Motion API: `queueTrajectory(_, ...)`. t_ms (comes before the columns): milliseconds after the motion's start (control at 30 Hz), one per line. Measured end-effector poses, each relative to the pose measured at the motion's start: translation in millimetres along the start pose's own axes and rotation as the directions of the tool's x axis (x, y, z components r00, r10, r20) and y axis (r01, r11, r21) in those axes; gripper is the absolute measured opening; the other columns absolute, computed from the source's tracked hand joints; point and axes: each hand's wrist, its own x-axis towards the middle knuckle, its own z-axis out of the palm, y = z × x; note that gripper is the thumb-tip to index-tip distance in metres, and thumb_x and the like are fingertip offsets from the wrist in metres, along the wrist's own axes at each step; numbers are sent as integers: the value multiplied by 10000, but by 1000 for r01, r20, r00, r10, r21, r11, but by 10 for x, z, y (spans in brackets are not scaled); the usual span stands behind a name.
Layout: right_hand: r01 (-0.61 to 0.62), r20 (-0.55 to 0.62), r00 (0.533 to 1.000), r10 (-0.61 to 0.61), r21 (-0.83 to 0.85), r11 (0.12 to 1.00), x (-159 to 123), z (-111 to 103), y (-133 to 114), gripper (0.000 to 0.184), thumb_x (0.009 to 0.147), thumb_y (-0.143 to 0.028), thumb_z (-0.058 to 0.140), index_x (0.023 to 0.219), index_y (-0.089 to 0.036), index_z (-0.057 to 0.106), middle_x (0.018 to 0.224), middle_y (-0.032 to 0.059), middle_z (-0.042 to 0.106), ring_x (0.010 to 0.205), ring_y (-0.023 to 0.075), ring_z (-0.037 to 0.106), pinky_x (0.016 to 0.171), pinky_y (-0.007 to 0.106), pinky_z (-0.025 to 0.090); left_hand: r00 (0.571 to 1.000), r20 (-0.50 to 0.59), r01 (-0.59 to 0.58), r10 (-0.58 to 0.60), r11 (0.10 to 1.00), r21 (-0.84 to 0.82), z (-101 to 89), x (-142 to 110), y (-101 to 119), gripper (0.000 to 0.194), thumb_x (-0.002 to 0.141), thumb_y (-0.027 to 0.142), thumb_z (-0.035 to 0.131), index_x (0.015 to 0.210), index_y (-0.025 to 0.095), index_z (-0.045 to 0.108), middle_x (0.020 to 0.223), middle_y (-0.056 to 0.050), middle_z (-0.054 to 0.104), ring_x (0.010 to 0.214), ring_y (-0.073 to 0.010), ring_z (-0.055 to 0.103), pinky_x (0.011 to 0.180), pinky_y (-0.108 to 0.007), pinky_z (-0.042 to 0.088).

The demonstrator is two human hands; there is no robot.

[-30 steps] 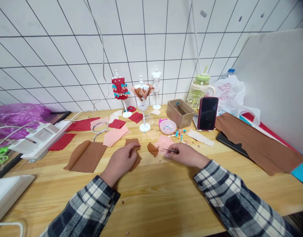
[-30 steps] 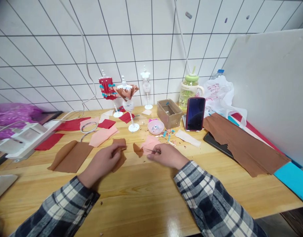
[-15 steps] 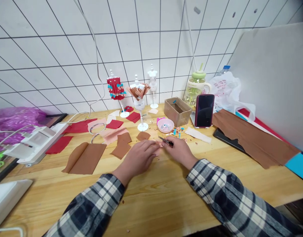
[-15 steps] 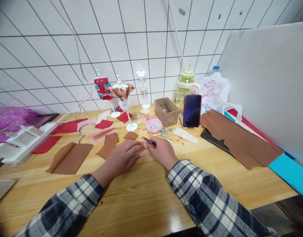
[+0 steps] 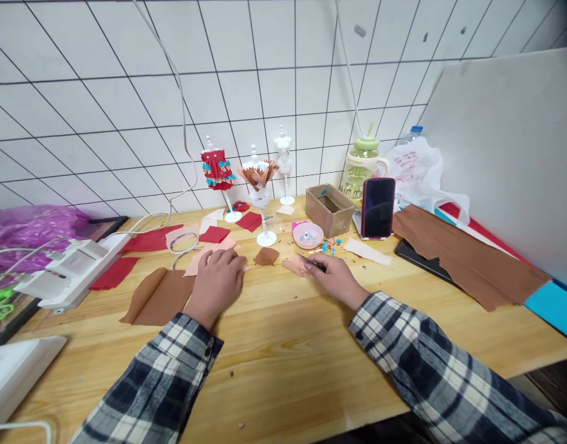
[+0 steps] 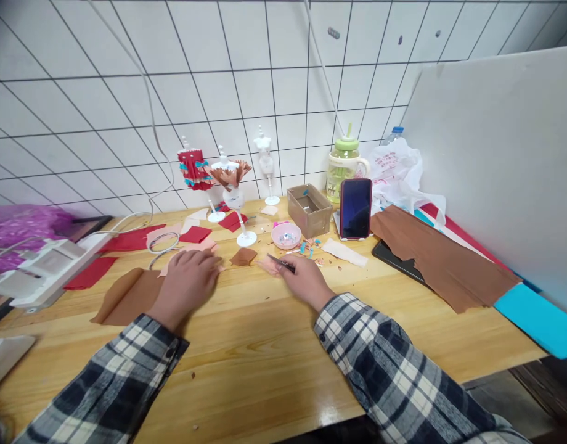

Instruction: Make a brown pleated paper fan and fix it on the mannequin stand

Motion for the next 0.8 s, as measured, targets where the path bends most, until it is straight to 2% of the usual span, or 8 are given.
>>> queueTrajectory(133, -11, 117, 993, -20, 256, 967, -9, 100, -96, 280, 864, -397, 540, 849, -163, 694, 816, 27, 683, 759, 172, 576, 712, 282, 412, 997, 21, -79, 80, 995, -58, 93, 100, 114, 349, 919, 316, 479, 1206, 202, 640, 1200, -111, 665, 1155, -285, 535, 1031, -439, 358)
queueTrajectory(233, -27, 131, 991, -18, 331, 943, -29, 128, -123, 273, 835, -408, 567, 820, -161, 682, 782, 19, 666, 740, 169, 567, 693, 280, 412, 990, 90, -102, 110, 991, -88, 164, 179, 203, 265, 919, 302, 482, 1062, 232, 695, 1059, -87, 719, 1096, -280, 566, 1056, -487, 312)
queueTrajectory(367, -21, 23, 1000, 15, 289, 957, -1, 133, -56, 271, 817, -414, 586, 822, -159, 677, 767, 20, 656, 718, 165, 550, 671, 277, 403, 993, -78, 73, -91, 976, -207, 103, 148, 109, 248, 932, 323, 469, 922, 218, 694, 929, -70, 717, 968, -253, 597, 981, -454, 367)
queueTrajectory(433, -43, -51, 997, 58, 253, 966, 75, 210, -56, 270, 813, -413, 589, 827, -159, 680, 750, 17, 655, 698, 161, 539, 658, 273, 401, 930, -247, 182, -272, 925, -333, 42, 80, 20, 246, 939, 347, 462, 947, 202, 660, 972, -73, 696, 970, -243, 593, 918, -403, 410)
queueTrajectory(567, 8, -28, 1000, 0, 299, 954, 320, 595, -264, 266, 866, -373, 530, 862, -162, 692, 830, 38, 702, 762, 175, 585, 694, 270, 432, 676, -427, 284, -600, 747, -601, 0, -53, -81, 334, 989, 403, 340, 956, 178, 585, 857, -48, 606, 817, -204, 567, 745, -323, 441)
queueTrajectory(667, 73, 58, 994, -89, 225, 972, 468, 884, -452, 272, 908, -373, 500, 894, -200, 709, 866, 39, 729, 780, 184, 611, 716, 278, 439, 606, -450, 262, -656, 699, -666, 18, -120, -71, 369, 991, 443, 315, 900, 185, 563, 811, -37, 578, 757, -190, 544, 705, -310, 438)
queueTrajectory(733, 91, -6, 996, -91, 181, 979, 510, 953, -481, 248, 909, -336, 508, 974, -209, 711, 975, 60, 739, 852, 196, 630, 761, 287, 441, 679, -414, 223, -606, 708, -671, 27, -147, -42, 379, 983, 457, 316, 881, 191, 566, 795, -38, 595, 739, -189, 553, 704, -309, 451)
queueTrajectory(800, 59, -76, 996, -47, 176, 983, 518, 908, -419, 245, 902, -314, 513, 994, -200, 710, 1005, 72, 735, 879, 201, 636, 781, 290, 443, 870, -262, 167, -418, 750, -640, 37, -151, -9, 402, 977, 463, 322, 866, 191, 596, 791, -49, 626, 747, -193, 576, 726, -313, 471)
